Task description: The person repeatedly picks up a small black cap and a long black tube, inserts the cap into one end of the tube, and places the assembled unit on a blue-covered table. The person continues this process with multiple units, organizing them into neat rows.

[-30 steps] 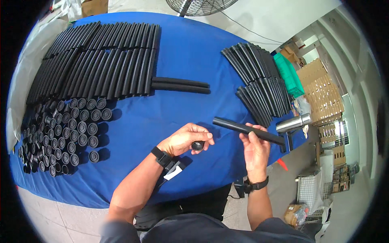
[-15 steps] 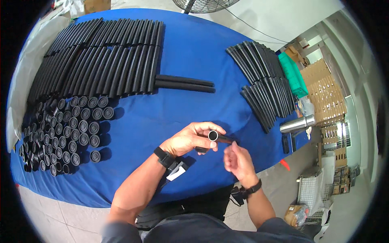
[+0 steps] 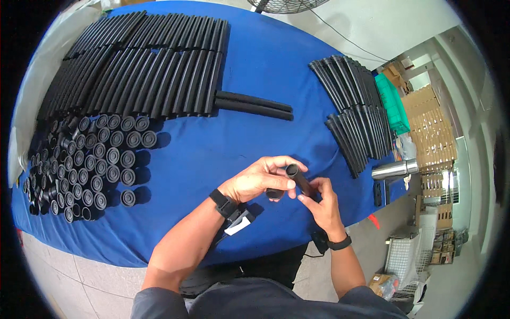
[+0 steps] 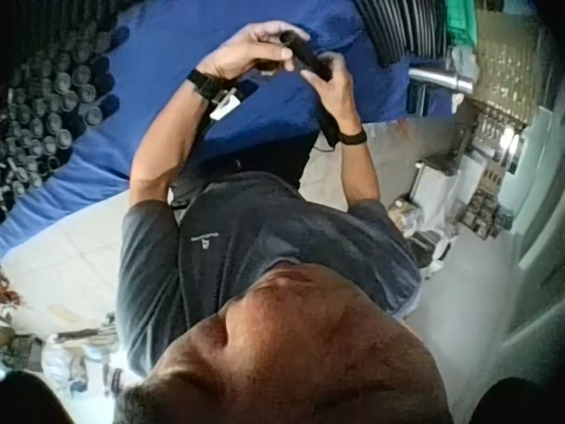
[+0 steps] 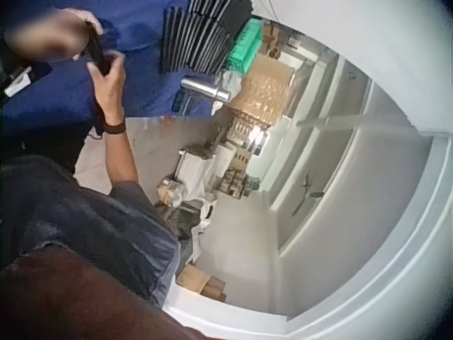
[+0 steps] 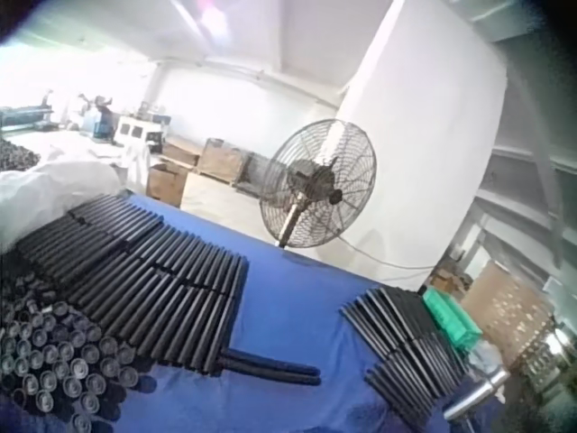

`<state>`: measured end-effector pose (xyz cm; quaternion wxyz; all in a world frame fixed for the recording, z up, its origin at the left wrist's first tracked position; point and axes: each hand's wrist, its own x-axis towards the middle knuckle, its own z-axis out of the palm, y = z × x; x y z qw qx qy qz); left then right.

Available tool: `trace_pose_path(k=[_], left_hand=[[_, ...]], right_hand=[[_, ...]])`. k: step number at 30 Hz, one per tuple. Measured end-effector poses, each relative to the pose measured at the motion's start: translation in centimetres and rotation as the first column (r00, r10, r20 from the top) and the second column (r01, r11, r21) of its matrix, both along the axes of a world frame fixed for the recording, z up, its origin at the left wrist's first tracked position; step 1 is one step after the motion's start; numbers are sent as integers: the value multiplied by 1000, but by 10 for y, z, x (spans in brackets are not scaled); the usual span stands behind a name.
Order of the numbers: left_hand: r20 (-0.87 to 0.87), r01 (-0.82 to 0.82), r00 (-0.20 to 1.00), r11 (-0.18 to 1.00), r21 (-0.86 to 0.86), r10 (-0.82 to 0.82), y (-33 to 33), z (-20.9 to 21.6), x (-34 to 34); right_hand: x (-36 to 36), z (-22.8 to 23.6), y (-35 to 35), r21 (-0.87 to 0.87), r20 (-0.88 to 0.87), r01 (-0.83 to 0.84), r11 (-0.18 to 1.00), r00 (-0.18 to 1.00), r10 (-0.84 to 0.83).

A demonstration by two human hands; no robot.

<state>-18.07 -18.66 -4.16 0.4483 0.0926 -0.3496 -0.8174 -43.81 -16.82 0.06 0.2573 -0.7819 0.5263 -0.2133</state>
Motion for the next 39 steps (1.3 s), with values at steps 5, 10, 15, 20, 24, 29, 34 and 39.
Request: trace_pose_path(k=[5,10,15,20,24,29,34,39], left_hand=[[-3,14,1000,999,-37,-14,-1,-6,2],[-20,59,998,996,-61,-60,-2,-7,3],[-25,91,995,993,-81,-93,-1,-10,2],[-33,76,996,993,-86,-79,-2,-15,3],[-48,74,996,994,-85,-79,-3,-15,2],[-48,80,995,993,-87,-85,-1,-16,2],[-35,98,994,990,-102,-102,-3,-17,3],[-25,89,995,991,-99,-92,-1,-10,3]], right_hand=[[-6,11,2,429,252,-88,899,967,-25],[-9,13,2,411,295,-112,905,955,-16],[-22,4,2,291,103,-92,952,993,65],[-30,8,-7,431,205,-131,893,978,45],[-20,-5,-2,307,347,-158,938,937,44],[-23,10,-8,390,67,-91,916,995,70],[-22,17,-9,398,153,-156,904,983,102],[-24,7,-5,348,153,-112,931,986,61]])
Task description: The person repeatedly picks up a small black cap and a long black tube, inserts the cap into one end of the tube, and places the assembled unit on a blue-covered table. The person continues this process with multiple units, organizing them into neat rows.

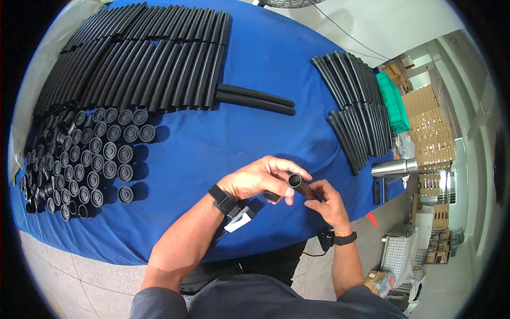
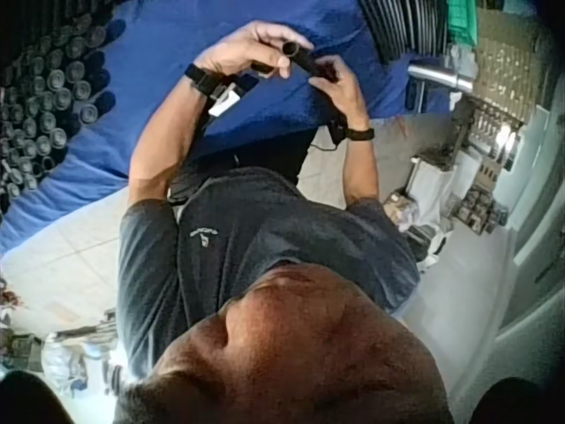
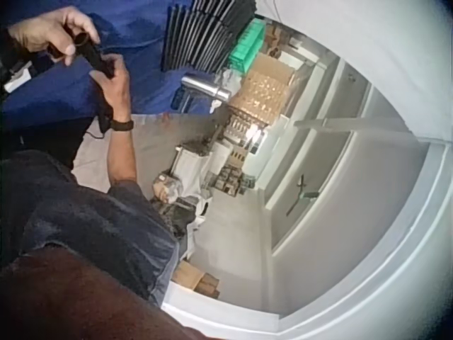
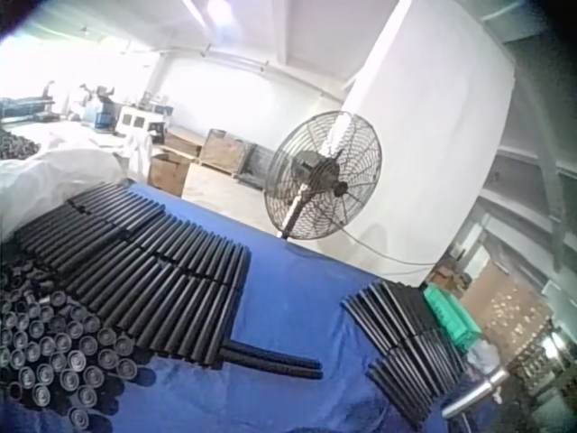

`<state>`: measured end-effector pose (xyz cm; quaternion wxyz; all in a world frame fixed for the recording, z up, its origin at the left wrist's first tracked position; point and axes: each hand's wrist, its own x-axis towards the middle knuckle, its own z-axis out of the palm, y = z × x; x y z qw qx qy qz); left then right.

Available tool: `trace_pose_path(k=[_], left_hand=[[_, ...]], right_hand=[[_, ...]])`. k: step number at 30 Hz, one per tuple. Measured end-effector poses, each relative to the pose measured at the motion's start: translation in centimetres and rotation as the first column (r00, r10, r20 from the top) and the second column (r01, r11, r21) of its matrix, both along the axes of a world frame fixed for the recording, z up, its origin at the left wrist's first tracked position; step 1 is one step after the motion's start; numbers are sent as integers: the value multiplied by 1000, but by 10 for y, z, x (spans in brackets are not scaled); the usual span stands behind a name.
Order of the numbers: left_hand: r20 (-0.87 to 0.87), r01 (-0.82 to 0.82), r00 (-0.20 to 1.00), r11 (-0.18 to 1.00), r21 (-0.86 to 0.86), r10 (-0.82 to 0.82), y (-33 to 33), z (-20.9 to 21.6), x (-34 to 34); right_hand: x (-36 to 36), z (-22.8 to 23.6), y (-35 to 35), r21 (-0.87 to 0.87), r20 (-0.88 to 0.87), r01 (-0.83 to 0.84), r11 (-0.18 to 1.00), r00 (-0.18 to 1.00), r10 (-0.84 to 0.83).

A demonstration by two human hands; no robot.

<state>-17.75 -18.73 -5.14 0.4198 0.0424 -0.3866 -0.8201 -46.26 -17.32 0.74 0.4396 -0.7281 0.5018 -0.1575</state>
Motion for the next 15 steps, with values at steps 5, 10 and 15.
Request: trace_pose_path(k=[5,10,15], left_hand=[[10,-10,1000,1000,2,10,0,2,3],[5,-14,1000,1000,1,14,0,0,0],[-1,-26,1000,1000,17,26,0,3,1]], right_hand=[[9,8,-1,84,89,-28,996,996,21],[-5,-2,0,-7,-60,-41,999,997,41],[-8,0,-7,115,40,-142,983,990,139]])
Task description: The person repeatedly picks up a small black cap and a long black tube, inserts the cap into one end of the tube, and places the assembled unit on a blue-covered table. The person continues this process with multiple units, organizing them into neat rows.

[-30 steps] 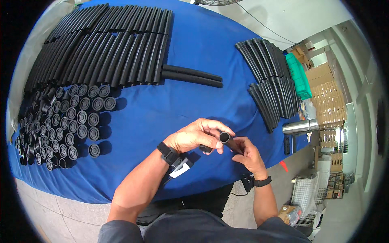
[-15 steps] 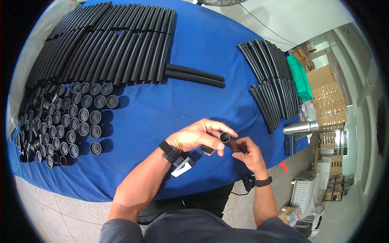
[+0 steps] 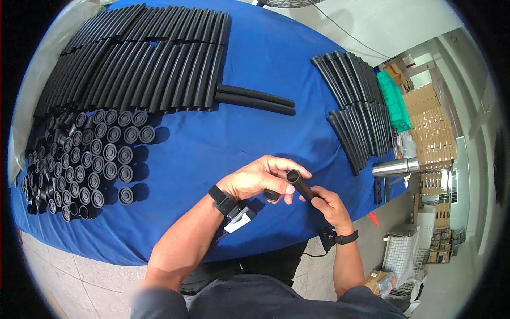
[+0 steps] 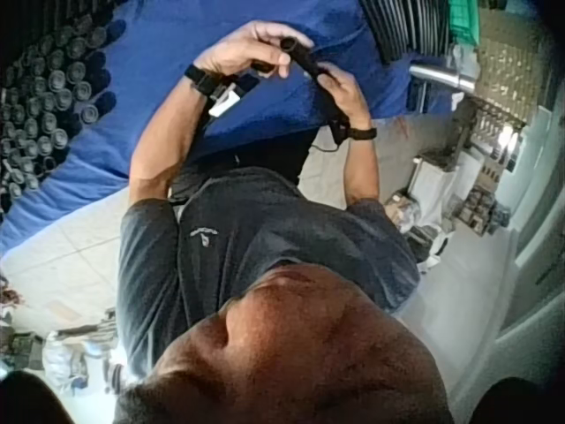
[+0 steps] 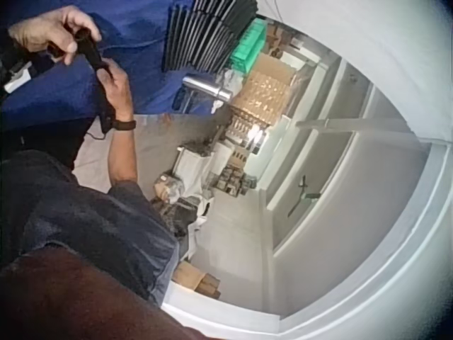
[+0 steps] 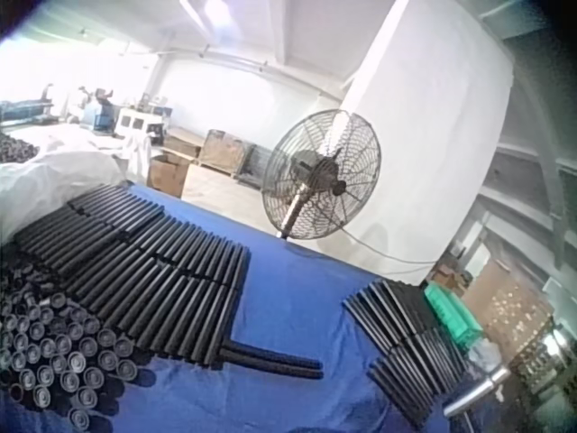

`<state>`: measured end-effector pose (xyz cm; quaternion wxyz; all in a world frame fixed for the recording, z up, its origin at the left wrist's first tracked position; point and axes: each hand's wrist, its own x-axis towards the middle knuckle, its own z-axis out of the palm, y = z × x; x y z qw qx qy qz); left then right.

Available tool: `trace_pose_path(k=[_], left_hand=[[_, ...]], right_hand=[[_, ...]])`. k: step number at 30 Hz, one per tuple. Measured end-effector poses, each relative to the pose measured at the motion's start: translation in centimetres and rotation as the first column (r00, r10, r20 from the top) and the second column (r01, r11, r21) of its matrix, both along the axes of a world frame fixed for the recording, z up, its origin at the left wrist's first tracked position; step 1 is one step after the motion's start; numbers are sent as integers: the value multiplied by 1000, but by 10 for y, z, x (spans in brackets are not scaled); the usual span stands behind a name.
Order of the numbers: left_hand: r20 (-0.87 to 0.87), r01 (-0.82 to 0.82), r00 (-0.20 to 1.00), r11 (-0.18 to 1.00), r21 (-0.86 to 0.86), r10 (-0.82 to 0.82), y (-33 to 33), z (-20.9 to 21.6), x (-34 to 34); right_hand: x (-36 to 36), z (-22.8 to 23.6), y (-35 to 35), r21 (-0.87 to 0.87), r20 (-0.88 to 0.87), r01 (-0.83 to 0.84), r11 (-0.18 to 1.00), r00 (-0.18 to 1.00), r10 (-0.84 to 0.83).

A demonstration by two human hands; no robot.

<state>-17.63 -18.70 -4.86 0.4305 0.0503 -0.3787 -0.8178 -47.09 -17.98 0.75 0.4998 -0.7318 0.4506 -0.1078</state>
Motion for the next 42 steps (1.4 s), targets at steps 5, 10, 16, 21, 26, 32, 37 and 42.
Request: trace_pose_path(k=[5,10,16,21,26,32,37,42], left_hand=[[25,-66,998,997,32,65,-2,-4,-2],[41,-376,923,872,313,383,-11,-12,-7],[-69,-364,900,828,427,431,-15,-25,-8],[-159,-297,898,831,471,411,-12,-7,-3],[-181,-228,917,840,492,355,-18,-21,-4],[-262,-182,895,833,522,360,-15,-21,-3],[-294,-157,895,853,498,336,-15,-18,-1],[-369,-71,883,860,505,290,-15,-21,1]], right_hand=[[12,-8,10,58,99,159,986,981,-164],[22,-18,18,455,323,263,850,841,-433],[23,-25,19,592,298,278,757,797,-526],[25,-27,20,534,242,320,782,829,-504],[28,-22,17,519,248,300,801,844,-476],[27,-25,19,514,248,305,802,842,-480],[26,-26,20,496,243,323,806,840,-486],[28,-25,21,472,233,329,817,848,-476]])
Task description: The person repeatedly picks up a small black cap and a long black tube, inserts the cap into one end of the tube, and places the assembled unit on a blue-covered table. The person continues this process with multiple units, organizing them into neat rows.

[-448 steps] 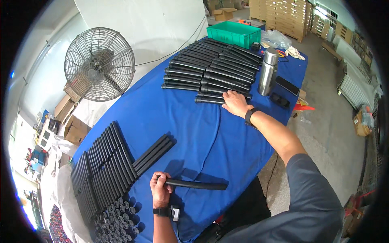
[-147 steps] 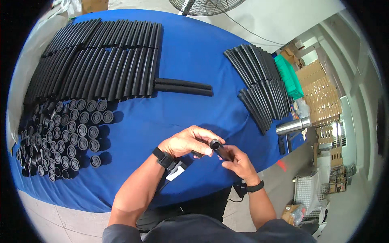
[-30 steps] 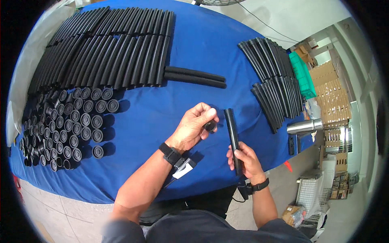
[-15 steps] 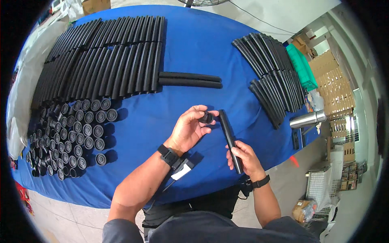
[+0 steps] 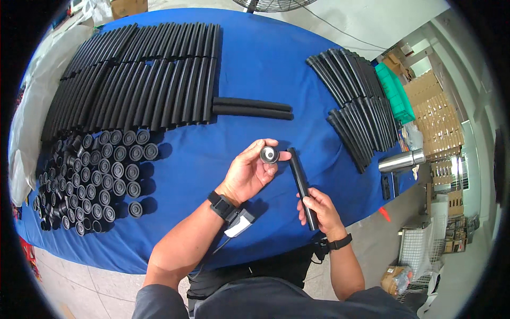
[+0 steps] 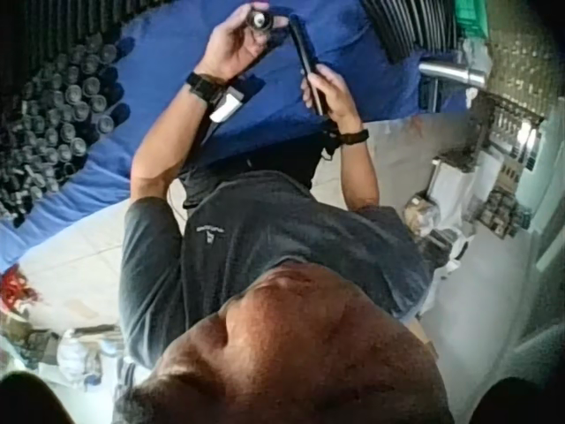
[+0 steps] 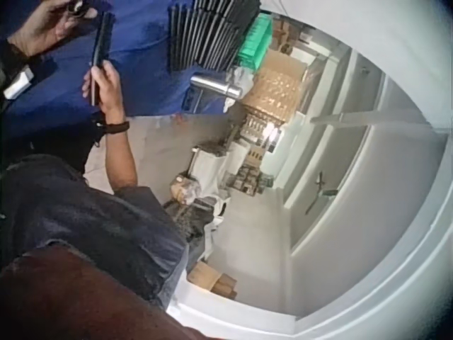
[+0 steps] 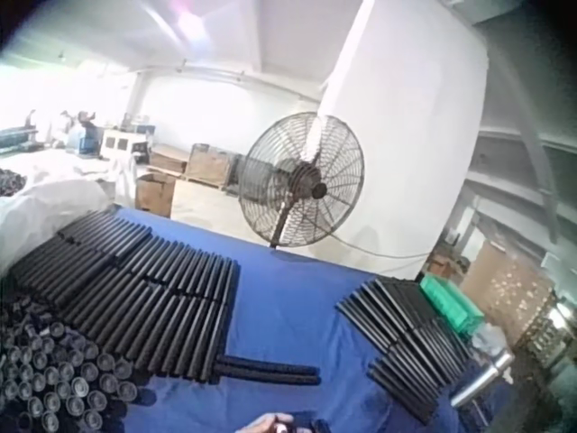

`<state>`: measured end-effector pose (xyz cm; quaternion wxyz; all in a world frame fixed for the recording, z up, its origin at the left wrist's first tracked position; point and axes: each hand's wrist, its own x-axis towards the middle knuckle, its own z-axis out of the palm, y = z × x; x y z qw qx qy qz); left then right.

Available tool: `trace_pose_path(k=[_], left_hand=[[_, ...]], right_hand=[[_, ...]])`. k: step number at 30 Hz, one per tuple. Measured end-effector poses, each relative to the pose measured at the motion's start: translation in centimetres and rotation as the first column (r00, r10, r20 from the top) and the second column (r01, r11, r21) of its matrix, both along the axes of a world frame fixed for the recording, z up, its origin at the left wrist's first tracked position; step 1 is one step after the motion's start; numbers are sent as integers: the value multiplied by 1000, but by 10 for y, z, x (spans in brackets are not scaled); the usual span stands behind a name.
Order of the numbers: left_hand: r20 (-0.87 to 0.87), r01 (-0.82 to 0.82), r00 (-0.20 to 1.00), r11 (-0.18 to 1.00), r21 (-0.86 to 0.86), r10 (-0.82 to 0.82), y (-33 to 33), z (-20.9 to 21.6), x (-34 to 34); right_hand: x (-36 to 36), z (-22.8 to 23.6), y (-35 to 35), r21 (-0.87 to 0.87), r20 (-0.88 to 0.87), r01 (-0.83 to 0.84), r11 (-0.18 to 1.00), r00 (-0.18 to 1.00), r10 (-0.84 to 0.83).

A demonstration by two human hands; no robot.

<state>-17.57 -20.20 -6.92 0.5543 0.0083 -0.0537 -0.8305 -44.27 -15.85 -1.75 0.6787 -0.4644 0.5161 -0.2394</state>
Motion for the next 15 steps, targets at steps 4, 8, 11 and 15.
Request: trace_pose_path(k=[4,8,11,15], left_hand=[[-2,22,1000,1000,-15,-22,2,5,1],[-31,54,998,998,-37,-55,2,5,2],[-7,51,999,998,-27,-51,1,4,1],[118,-17,993,1000,9,16,1,6,3]], right_hand=[[0,-2,0,-20,-4,-3,1000,1000,3],[1,0,1,-28,-11,4,1000,1000,-4],[1,0,1,-41,-12,-2,999,1000,2],[-4,0,2,14,58,30,999,998,-30]])
